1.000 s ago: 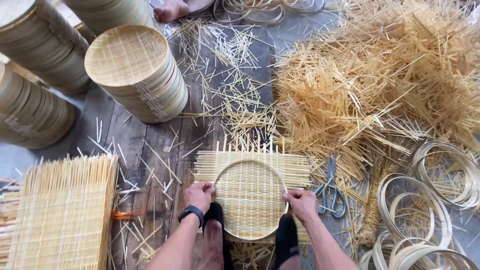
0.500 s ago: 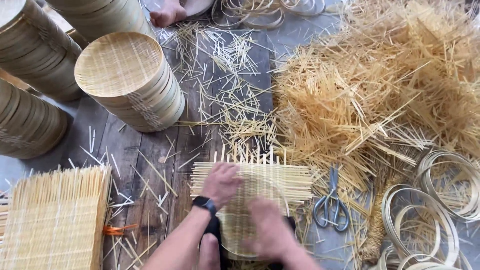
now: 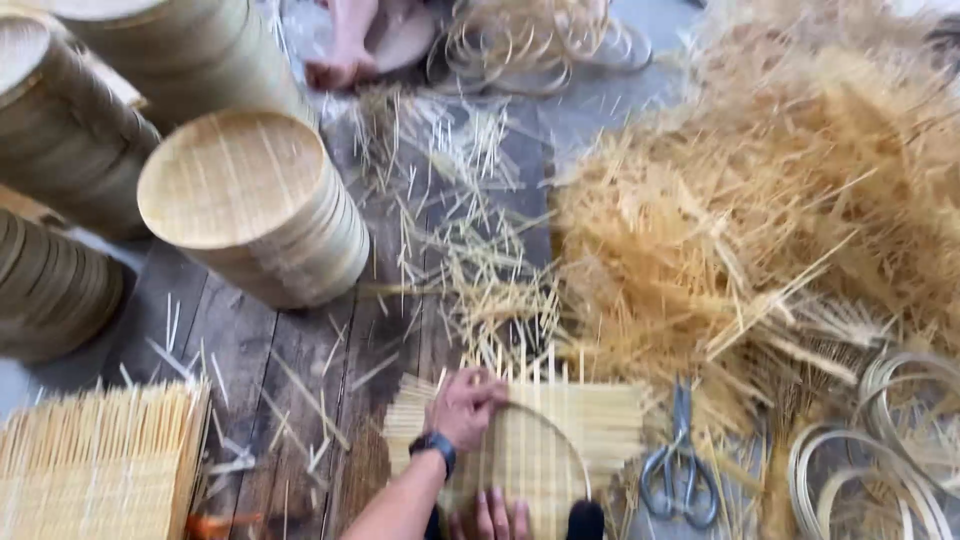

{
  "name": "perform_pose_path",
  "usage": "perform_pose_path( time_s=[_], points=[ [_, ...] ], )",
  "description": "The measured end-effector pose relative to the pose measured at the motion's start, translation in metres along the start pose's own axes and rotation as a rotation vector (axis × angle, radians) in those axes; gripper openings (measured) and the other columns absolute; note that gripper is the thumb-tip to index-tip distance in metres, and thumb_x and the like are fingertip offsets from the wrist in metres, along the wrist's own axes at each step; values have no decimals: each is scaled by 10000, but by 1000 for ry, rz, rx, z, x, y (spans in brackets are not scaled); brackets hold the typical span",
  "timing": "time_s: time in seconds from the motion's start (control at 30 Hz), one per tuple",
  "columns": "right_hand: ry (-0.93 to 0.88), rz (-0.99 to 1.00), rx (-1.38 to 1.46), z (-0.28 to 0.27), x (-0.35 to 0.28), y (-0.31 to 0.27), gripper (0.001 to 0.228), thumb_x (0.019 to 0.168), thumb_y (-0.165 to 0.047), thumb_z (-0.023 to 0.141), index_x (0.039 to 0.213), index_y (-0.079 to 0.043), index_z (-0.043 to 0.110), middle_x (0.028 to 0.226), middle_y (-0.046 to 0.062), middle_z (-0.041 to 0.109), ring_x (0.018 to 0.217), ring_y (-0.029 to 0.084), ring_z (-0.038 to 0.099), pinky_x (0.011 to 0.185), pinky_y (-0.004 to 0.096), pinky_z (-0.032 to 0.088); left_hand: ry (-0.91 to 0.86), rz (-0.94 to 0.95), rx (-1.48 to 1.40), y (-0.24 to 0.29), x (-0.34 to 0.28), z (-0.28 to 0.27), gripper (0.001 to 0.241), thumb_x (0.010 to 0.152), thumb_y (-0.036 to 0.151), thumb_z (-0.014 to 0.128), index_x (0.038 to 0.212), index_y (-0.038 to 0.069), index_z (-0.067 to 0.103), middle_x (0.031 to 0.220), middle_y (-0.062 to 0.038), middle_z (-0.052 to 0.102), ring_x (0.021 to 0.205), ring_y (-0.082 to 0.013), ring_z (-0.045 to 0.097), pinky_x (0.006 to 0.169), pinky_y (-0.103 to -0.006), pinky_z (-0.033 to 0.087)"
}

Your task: The person sits on the floor of a bamboo workshop and finishes woven bamboo tray lids. They trim protruding bamboo strips from a woven mat with scissors, press the mat over a round wooden mold, and fit a thin bamboo rim ring around its edge, working among piles of bamboo strips and finished trays.

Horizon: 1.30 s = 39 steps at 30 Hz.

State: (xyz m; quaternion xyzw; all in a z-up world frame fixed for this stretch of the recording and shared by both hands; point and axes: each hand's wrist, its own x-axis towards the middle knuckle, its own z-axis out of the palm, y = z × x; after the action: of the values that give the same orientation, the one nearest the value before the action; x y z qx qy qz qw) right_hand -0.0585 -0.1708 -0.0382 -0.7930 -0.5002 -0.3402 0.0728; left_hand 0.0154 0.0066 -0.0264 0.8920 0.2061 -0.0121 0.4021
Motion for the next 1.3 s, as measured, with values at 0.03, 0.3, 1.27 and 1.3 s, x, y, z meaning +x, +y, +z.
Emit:
perform_pose_path(
  time_s=[0.03, 0.3, 1.27, 1.3],
  points=[
    [-22, 4, 20, -6, -11, -15, 388, 1012, -269, 526, 1342, -79, 604, 1332, 279, 578, 1284, 450, 557, 1011, 667, 455, -18, -24, -1, -1, -9, 0, 198, 866, 376, 715, 1026, 385, 831, 1368, 61, 593, 1222, -184, 581, 978, -339, 527],
    [-150, 63, 425, 84, -113, -43, 261, 884, -367, 717, 1090, -215, 671, 1235, 138, 627, 1058, 369, 605, 808, 615, 432, -25, 104, 89, 30, -7, -30, 215, 896, 398, 676, 1061, 351, 805, 1332, 10, 586, 1141, -243, 581, 968, -372, 487],
    [-1034, 1333, 533, 12, 57, 116, 684, 1041, -610, 242, 1000, -127, 724, 972, 138, 745, 892, 293, 687, 836, 441, 553, -429, -299, -57, 9, 31, -7, 476, 954, 607, 559, 938, 165, 733, 791, -65, 671, 794, -228, 644, 759, -395, 498],
    [-1110, 1394, 558, 7, 59, 119, 681, 1033, -619, 246, 1014, -148, 738, 1009, 148, 761, 939, 328, 695, 877, 454, 550, -432, -319, -47, 9, 26, -5, 494, 955, 612, 555, 902, 153, 731, 752, -84, 661, 762, -243, 640, 735, -407, 501]
  ],
)
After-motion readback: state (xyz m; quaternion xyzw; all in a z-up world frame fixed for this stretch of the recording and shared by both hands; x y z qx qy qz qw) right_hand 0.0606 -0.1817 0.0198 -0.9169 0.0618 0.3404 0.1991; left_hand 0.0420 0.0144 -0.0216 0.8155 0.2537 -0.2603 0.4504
